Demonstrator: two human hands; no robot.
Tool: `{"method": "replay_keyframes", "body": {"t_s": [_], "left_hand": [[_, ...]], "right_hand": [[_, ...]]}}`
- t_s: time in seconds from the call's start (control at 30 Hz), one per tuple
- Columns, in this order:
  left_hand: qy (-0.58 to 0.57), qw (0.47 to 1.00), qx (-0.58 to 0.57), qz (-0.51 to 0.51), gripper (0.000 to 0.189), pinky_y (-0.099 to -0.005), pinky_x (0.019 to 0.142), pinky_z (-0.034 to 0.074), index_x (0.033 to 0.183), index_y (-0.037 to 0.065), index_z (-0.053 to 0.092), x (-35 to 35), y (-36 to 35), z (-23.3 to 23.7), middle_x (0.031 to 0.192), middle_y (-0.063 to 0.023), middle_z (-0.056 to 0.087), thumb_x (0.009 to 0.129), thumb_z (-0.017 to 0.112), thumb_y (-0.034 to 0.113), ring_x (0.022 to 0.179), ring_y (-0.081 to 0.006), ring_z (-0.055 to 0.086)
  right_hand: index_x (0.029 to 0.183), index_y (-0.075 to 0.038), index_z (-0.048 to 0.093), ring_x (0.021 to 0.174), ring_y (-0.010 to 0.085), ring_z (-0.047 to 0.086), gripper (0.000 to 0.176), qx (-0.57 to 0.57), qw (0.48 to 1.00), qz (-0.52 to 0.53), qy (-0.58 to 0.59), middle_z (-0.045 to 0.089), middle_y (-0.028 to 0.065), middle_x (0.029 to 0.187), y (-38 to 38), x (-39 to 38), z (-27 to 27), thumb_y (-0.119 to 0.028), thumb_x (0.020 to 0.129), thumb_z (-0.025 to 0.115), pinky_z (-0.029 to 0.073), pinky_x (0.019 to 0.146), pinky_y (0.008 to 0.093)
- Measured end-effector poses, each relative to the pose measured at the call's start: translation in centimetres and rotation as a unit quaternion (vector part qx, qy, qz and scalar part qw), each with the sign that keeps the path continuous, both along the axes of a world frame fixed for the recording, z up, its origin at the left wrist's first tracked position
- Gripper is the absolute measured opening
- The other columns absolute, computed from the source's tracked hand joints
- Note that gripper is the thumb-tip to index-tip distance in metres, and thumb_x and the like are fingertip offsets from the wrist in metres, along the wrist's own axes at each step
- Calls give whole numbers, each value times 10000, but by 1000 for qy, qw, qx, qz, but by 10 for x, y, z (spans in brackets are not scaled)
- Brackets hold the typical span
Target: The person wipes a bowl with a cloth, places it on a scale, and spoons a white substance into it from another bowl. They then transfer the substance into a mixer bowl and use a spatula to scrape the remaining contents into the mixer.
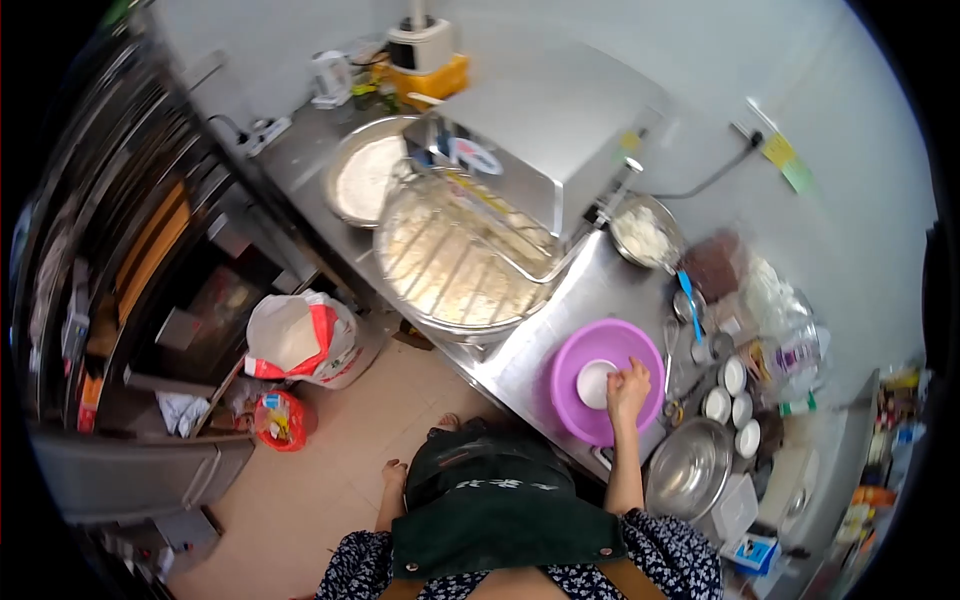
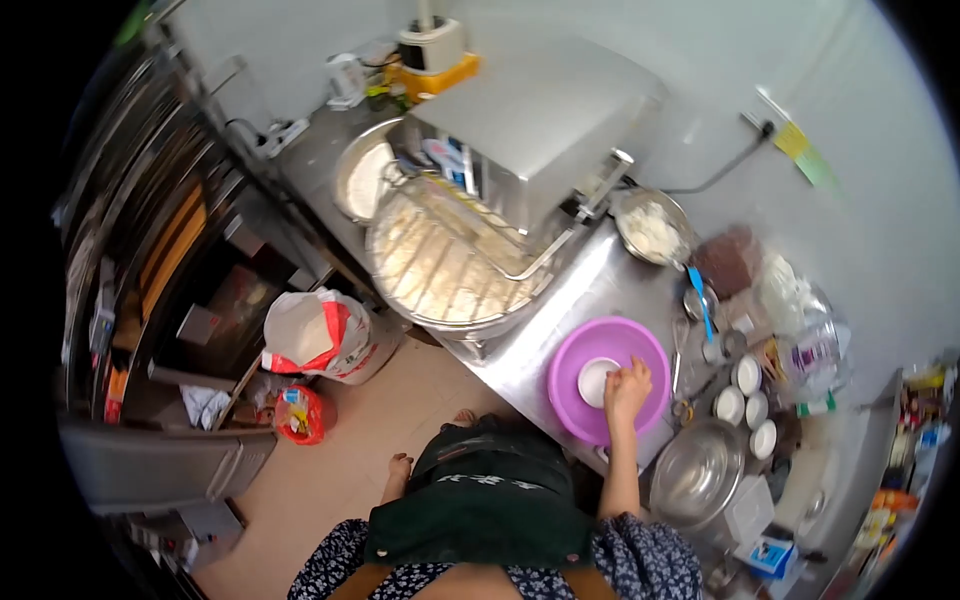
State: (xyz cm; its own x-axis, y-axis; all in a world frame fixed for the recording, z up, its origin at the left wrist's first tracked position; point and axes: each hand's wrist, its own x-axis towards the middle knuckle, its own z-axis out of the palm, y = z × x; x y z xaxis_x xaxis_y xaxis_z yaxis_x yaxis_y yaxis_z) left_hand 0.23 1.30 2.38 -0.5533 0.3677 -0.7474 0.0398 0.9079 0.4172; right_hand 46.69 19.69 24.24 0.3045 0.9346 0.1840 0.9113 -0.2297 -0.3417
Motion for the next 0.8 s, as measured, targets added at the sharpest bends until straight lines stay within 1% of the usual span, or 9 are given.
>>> {"method": "replay_keyframes", "body": {"t_s": [0.07, 0.17, 0.27, 0.3, 0.4, 0.43, 0.57, 0.67, 0.8], "left_hand": [[-20, 1000, -1, 3, 427, -348, 641, 497, 1166, 22, 581, -1, 8, -1, 923, -160, 646, 748, 629, 97, 740, -243, 601], [-9, 998, 53, 16, 370, -311, 580, 463, 1130, 42, 596, -7, 26, -18, 890, -109, 632, 762, 609, 80, 699, -197, 570], [-49, 994, 93, -39, 285, -278, 581, 451, 1071, 56, 609, -3, 63, -3, 878, -66, 622, 789, 584, 89, 730, -156, 569], [-94, 989, 108, -49, 221, -262, 602, 458, 1028, 64, 610, 0, 80, 6, 855, -34, 610, 817, 569, 113, 756, -132, 571], [-170, 967, 125, -143, 233, -258, 634, 474, 1074, 65, 601, 41, 132, 73, 880, -27, 613, 855, 562, 136, 776, -121, 572], [-197, 956, 139, -169, 240, -257, 644, 477, 1089, 63, 596, 58, 145, 87, 890, -30, 612, 864, 565, 141, 778, -120, 572], [-296, 901, 174, -265, 277, -248, 677, 483, 1146, 50, 573, 134, 187, 130, 934, -40, 610, 897, 572, 171, 808, -121, 575], [-365, 862, 157, -315, 405, -278, 738, 510, 1258, 37, 474, 188, 198, 156, 1044, -76, 572, 903, 584, 199, 890, -163, 584], [-420, 846, 107, -310, 579, -361, 801, 548, 1373, 52, 302, 239, 209, 166, 1111, -129, 508, 894, 594, 195, 940, -226, 588]], "right_hand": [[912, -17, 666, 1144, 356, 470, 224, 10, 1000, -14, -4, 535, 186, 1234, -1, -5, 7, -143, 729, 691, 381, 941, 455], [909, -18, 667, 1137, 348, 475, 210, 36, 996, -34, 71, 535, 182, 1236, -8, -4, 15, -109, 720, 674, 386, 935, 446], [950, -29, 679, 1132, 344, 479, 241, -7, 995, -32, 90, 524, 180, 1252, -20, 10, 12, -75, 714, 655, 391, 926, 444], [928, -34, 692, 1127, 349, 480, 237, 20, 998, -24, 48, 522, 188, 1255, -25, 13, 1, -58, 697, 644, 395, 916, 443], [746, 29, 640, 1087, 380, 504, 119, 52, 998, -33, -13, 538, 222, 1224, -39, 8, 5, -61, 669, 657, 421, 907, 447], [711, 34, 622, 1084, 385, 507, 106, 68, 997, -36, 25, 495, 249, 1270, -45, 4, 18, -34, 631, 634, 428, 897, 455], [785, -5, 673, 1097, 404, 496, 192, 97, 994, -40, 41, 407, 254, 1360, -60, 6, 17, -22, 600, 623, 410, 914, 477], [967, -8, 660, 1182, 384, 449, 296, 79, 995, -48, 41, 448, 229, 1327, -77, 0, 19, -64, 677, 634, 385, 921, 478], [1092, -44, 622, 1074, 345, 537, 341, 121, 976, -154, 95, 558, 197, 1183, -114, 23, 26, -107, 757, 639, 434, 867, 443]]}}
